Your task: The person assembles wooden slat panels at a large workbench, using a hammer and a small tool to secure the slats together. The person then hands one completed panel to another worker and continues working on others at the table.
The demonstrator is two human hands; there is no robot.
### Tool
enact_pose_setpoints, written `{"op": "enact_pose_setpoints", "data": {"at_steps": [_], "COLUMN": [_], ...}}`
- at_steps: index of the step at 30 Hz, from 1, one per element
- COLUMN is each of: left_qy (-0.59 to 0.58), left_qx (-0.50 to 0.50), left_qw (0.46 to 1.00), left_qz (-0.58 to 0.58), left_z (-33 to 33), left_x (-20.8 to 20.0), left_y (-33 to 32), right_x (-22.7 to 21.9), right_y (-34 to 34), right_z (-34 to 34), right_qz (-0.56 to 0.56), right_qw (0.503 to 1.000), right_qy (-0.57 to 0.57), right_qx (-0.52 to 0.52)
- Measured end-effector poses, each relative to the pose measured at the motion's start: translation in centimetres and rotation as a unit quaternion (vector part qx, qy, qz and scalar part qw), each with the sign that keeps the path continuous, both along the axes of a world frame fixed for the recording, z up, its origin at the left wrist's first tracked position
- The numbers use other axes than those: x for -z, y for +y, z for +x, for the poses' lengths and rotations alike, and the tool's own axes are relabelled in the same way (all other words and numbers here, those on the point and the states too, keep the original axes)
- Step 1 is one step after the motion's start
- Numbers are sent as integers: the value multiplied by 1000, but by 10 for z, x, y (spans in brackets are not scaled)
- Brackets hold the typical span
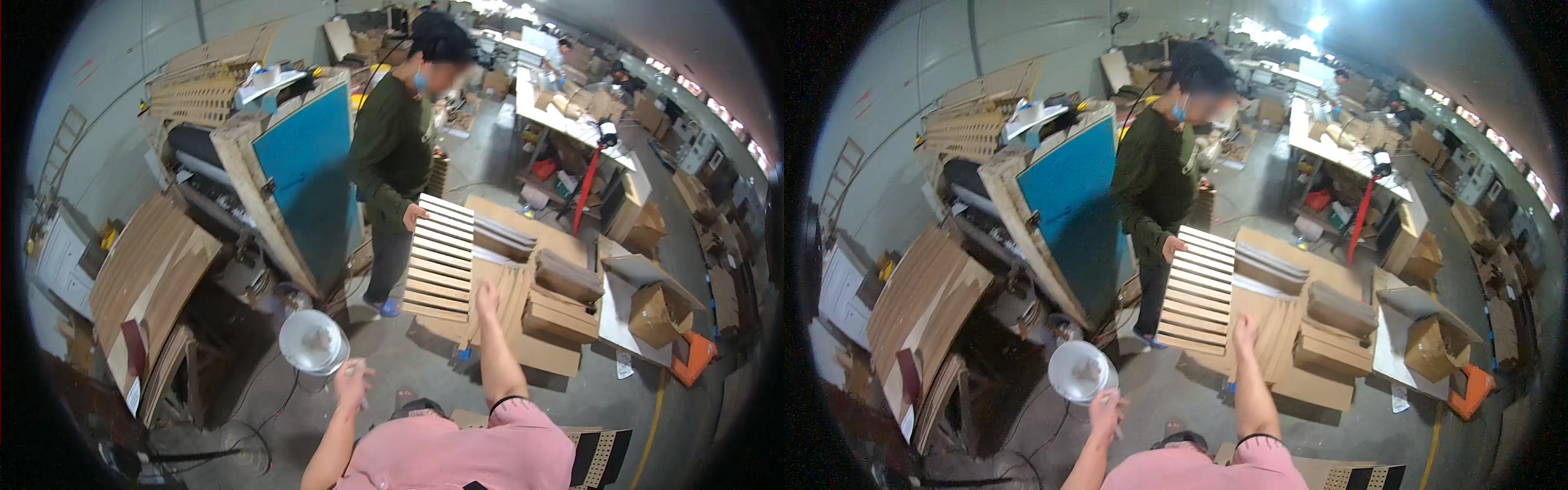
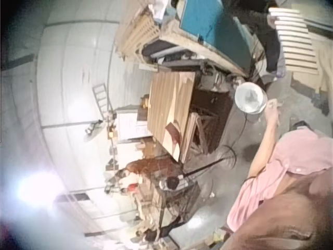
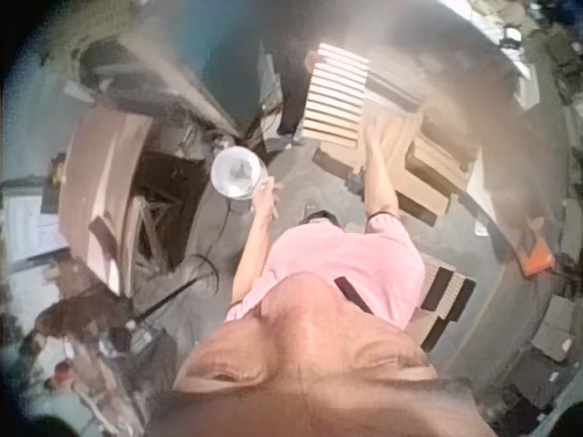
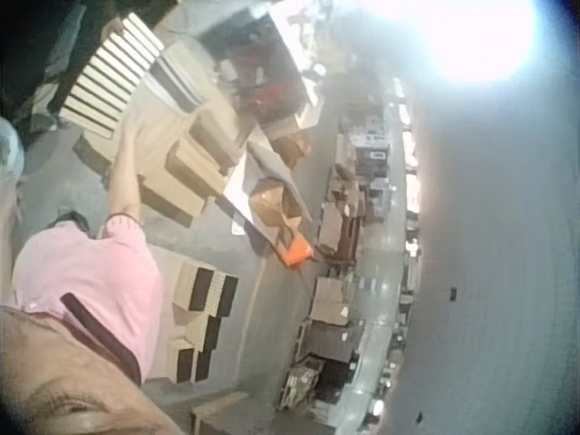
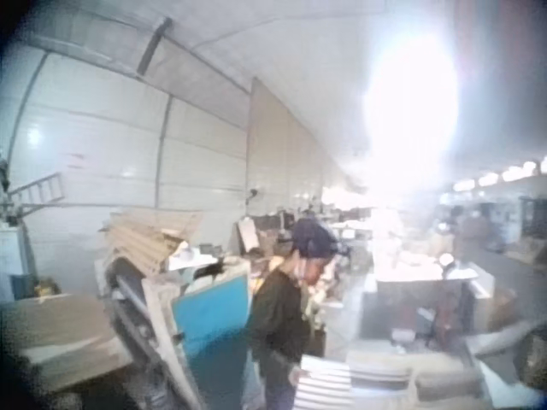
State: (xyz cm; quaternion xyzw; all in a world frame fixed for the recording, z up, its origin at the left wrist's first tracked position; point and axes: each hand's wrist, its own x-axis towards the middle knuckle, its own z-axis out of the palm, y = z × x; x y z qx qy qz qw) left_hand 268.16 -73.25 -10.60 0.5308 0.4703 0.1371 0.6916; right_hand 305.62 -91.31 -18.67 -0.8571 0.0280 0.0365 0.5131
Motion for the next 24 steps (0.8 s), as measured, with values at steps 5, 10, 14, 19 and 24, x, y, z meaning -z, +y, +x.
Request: {"op": "enact_pose_setpoints", "data": {"at_steps": [5, 10, 14, 19, 24], "left_qy": [62, 341, 488, 496, 367], "left_qx": [4, 188, 331, 390, 40], "left_qw": [977, 743, 767, 740, 878], "left_qz": [202, 543, 254, 233, 304], "left_z": [-106, -303, -381, -416, -423], "left_x": [155, 292, 288, 304, 325], "left_y": [12, -32, -77, -101, -101], "right_x": [201, 198, 182, 195, 165], "right_y": [-118, -162, -165, -132, -25], "right_z": [-103, -245, -281, -261, -287], "right_qz": [31, -43, -113, -96, -87], "right_qw": [990, 909, 878, 894, 909], "right_qy": [97, 414, 452, 388, 312], "right_qx": [98, 0, -108, -204, -261]}}
